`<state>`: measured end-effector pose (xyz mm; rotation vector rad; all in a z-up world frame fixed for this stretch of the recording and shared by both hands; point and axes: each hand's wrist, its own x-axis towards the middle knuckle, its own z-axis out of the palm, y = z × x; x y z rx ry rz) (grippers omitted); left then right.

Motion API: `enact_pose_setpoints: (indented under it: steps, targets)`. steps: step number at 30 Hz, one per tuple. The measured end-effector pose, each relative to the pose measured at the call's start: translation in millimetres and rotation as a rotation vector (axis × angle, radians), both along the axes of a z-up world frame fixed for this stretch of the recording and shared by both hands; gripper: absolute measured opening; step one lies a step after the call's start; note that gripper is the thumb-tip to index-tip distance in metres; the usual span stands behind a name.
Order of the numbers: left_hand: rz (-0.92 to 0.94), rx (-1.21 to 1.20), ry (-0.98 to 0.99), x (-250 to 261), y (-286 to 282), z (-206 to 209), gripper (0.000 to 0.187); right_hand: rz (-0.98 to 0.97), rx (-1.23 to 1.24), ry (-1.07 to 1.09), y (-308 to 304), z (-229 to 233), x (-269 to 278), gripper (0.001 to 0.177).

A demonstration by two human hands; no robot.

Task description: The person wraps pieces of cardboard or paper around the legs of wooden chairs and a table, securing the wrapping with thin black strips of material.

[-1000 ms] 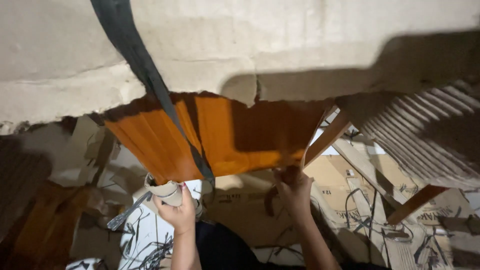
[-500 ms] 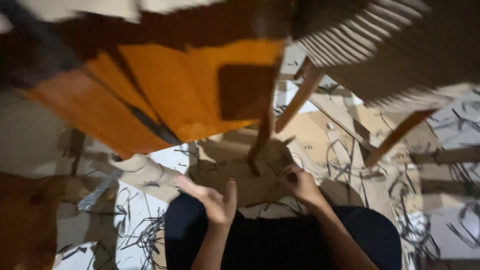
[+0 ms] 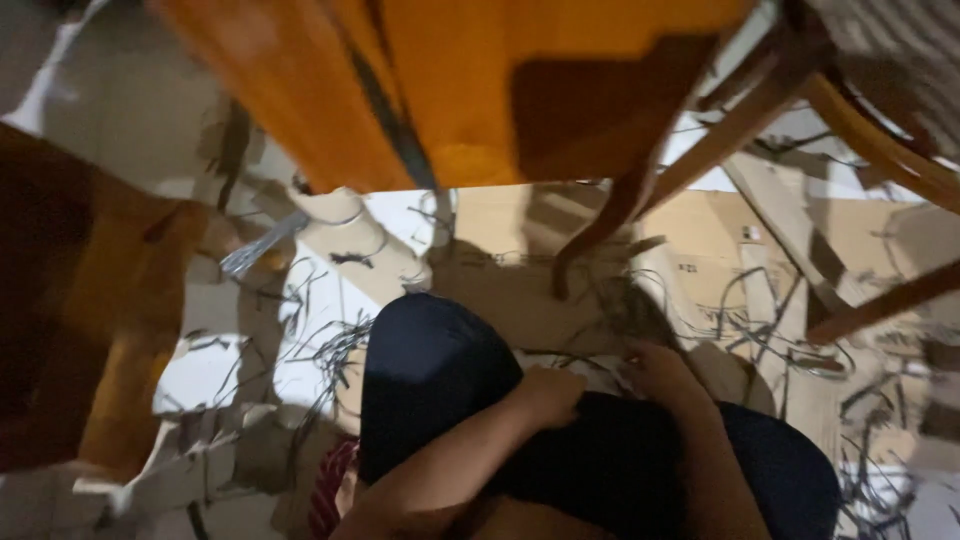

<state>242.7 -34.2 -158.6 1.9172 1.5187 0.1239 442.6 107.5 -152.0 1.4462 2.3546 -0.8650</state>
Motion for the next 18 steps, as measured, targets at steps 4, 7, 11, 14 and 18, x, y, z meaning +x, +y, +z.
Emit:
enact_pose_setpoints:
  steps: [4, 7, 11, 14, 18]
  targets:
    - [0.043, 0.084, -0.055, -13, -15, 61, 0.007, -0.021, -0.034, -0.038, -1, -10, 6, 0.044]
    - [0.039, 0.017, -0.126, -13, -12, 82, 0.010, -0.021, -0.033, -0.010, -1, 9, 19, 0.048]
    - [-0.032, -0.091, -0.178, -10, -2, 158, 0.028, -0.195, 0.013, -0.121, 12, 73, 36, 0.046]
    - [-0.047, -0.152, -0.285, -3, 3, 180, 0.032, -0.361, 0.037, -0.151, 40, 72, 54, 0.046]
    - [-0.146, -0.140, -0.257, 7, 13, 151, 0.036, -0.584, 0.045, -0.028, 79, -7, 68, 0.043]
